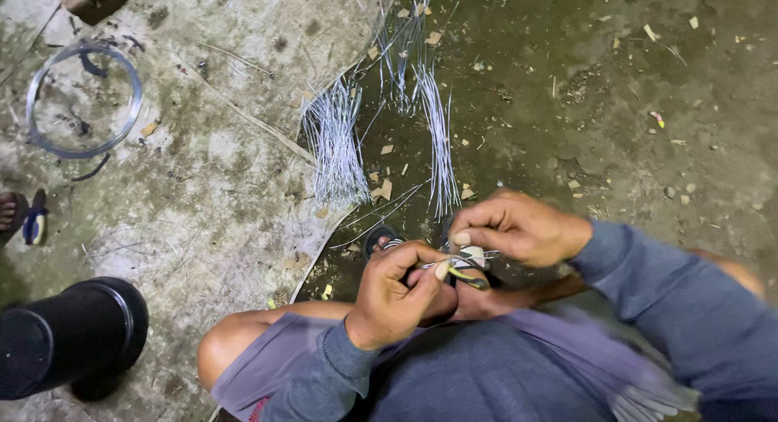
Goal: The person sits on the floor and repeatedly picks up thin metal wires, bends them into loops using pliers, and places them into a pile. The task involves continuous manual manipulation of the wire and tool.
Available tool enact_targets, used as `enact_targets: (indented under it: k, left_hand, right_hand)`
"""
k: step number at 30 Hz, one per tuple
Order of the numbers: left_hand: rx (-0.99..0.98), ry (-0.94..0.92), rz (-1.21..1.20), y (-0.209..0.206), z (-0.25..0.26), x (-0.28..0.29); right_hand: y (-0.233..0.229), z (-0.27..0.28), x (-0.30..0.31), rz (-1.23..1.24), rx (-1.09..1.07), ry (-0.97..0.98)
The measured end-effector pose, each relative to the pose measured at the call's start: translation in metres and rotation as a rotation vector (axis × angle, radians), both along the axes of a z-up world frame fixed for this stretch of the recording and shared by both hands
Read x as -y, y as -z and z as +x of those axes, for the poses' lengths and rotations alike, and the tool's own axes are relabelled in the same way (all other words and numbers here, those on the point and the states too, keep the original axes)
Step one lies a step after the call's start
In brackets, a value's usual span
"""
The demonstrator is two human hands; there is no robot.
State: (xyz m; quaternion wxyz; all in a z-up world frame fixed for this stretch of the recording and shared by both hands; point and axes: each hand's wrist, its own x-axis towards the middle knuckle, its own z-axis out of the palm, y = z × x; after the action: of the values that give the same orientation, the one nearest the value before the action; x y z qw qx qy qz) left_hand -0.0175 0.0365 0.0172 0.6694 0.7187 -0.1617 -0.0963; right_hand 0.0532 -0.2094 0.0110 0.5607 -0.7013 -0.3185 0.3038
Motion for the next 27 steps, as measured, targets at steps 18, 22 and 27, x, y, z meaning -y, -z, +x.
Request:
enact_targets:
  k: [18,22,27]
  left_hand:
    - [0.266,-0.322,0.252,0.023,0.003,0.017]
    - [0.034,-0.414,0.164,0.028,0.004,0.019]
    - [-0.031,-0.470,0.049,0.028,0.007,0.016]
  right_hand:
    - [0.057,-0.072,-0.022,0.161,0.005,0.377]
    - [0.089,-0.061,-0.012,0.196,-0.285,0.387]
    - [0.147,-0.063,-0.017,-0.793,-0.006,0.442]
